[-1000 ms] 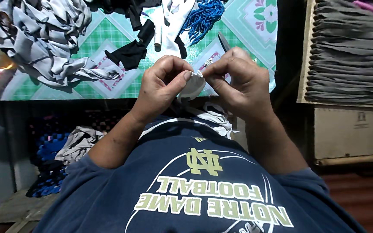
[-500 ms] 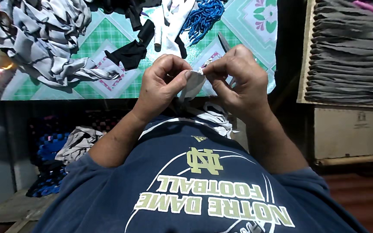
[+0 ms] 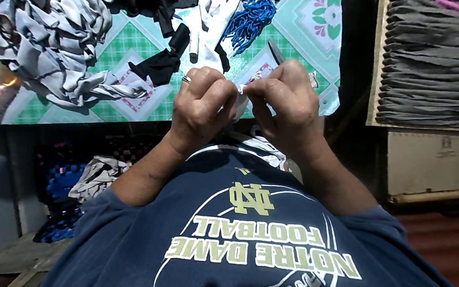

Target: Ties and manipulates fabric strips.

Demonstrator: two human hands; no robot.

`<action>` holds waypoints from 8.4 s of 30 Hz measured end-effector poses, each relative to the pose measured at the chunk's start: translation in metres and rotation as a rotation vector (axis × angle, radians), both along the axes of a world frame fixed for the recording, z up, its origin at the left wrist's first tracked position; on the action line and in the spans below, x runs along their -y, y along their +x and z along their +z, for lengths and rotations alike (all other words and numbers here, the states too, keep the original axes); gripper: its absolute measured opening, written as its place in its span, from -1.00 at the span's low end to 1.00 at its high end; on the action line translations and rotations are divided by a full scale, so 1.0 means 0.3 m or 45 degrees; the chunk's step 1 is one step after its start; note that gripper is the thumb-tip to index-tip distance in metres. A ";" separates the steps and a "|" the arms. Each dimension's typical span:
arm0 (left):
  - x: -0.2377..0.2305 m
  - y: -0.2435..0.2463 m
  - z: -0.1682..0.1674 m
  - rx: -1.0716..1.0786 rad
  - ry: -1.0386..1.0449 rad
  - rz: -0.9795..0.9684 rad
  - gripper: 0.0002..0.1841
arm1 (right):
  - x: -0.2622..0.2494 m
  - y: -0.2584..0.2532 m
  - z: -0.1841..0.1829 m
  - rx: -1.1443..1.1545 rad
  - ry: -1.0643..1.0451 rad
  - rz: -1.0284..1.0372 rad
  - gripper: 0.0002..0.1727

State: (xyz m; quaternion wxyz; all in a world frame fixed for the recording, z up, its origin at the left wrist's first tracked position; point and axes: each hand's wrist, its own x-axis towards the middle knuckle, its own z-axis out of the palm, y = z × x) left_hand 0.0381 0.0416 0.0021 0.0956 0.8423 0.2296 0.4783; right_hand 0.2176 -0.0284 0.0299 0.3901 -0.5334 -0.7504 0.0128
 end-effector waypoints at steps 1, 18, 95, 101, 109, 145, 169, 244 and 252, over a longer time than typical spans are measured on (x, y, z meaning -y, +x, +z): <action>0.000 -0.001 -0.002 -0.008 0.029 0.005 -0.95 | -0.001 -0.002 -0.003 -0.007 0.002 -0.003 -0.84; 0.008 -0.012 0.025 0.216 -0.643 -0.239 -0.92 | -0.015 0.040 -0.012 -0.265 -0.099 0.116 -0.83; -0.069 0.017 -0.093 0.668 -1.189 -0.322 -0.88 | 0.113 -0.141 0.062 -0.324 -0.141 0.978 -0.81; -0.043 0.004 -0.056 0.685 -1.250 -0.549 -0.85 | -0.028 0.020 -0.011 -0.611 -0.279 0.377 -0.63; -0.029 0.011 -0.036 0.604 -1.173 -0.586 -0.86 | -0.057 0.031 -0.063 -0.444 -0.136 0.231 -0.75; -0.036 -0.009 -0.065 0.599 -1.190 -0.610 -0.90 | -0.058 0.049 -0.096 -1.009 -0.258 0.177 -0.90; -0.020 0.013 -0.023 0.169 -0.757 -0.319 -0.89 | -0.048 0.028 -0.095 -0.753 -0.264 0.279 -0.75; -0.128 -0.030 0.138 -0.671 -0.179 -0.537 -0.88 | -0.034 0.103 -0.094 -0.990 -0.489 0.305 -0.68; -0.152 -0.084 0.089 -0.616 -0.366 -0.383 -0.86 | -0.033 0.090 -0.102 -1.023 -0.484 0.245 -0.74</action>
